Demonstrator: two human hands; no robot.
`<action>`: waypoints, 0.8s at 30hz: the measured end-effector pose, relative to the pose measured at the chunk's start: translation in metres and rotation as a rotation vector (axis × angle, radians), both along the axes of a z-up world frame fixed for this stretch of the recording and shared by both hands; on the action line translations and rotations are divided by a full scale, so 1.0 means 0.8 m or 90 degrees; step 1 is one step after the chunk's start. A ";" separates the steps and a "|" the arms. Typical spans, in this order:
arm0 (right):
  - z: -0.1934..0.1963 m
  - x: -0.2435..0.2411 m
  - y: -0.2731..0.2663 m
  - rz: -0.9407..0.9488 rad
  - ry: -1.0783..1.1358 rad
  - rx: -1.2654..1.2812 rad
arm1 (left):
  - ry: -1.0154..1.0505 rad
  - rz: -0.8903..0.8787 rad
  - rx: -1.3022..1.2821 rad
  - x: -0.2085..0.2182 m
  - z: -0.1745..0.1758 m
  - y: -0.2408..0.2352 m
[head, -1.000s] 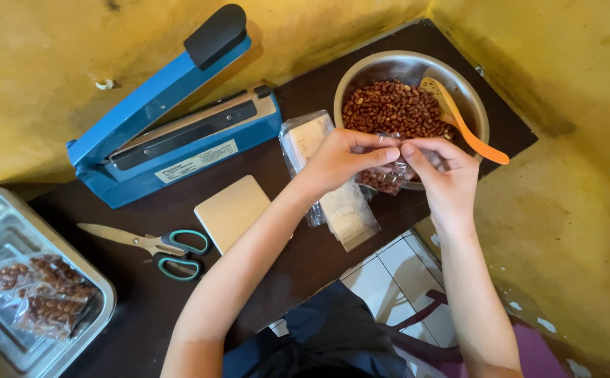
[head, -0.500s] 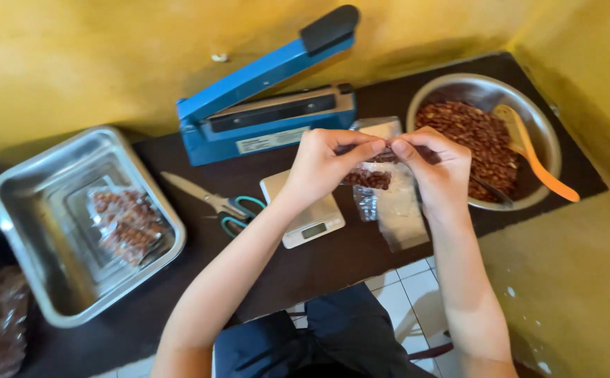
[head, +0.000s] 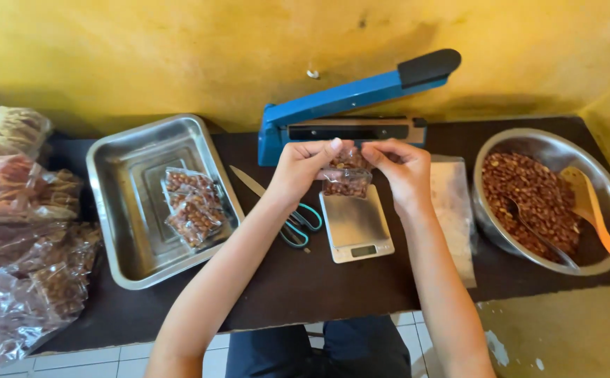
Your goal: Filling small plastic bags with peanuts, weighing them on a digital scale, and sealing them using a manual heat sealer.
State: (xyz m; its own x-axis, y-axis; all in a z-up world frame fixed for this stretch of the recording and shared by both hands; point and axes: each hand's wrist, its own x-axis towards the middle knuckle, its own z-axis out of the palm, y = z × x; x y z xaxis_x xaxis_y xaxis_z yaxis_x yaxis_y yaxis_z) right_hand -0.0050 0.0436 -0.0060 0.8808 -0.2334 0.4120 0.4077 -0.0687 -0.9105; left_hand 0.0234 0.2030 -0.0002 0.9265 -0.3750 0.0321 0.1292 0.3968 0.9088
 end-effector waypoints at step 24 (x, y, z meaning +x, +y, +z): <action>-0.012 -0.013 -0.010 -0.011 0.079 0.028 | -0.131 0.011 0.177 0.010 -0.008 -0.019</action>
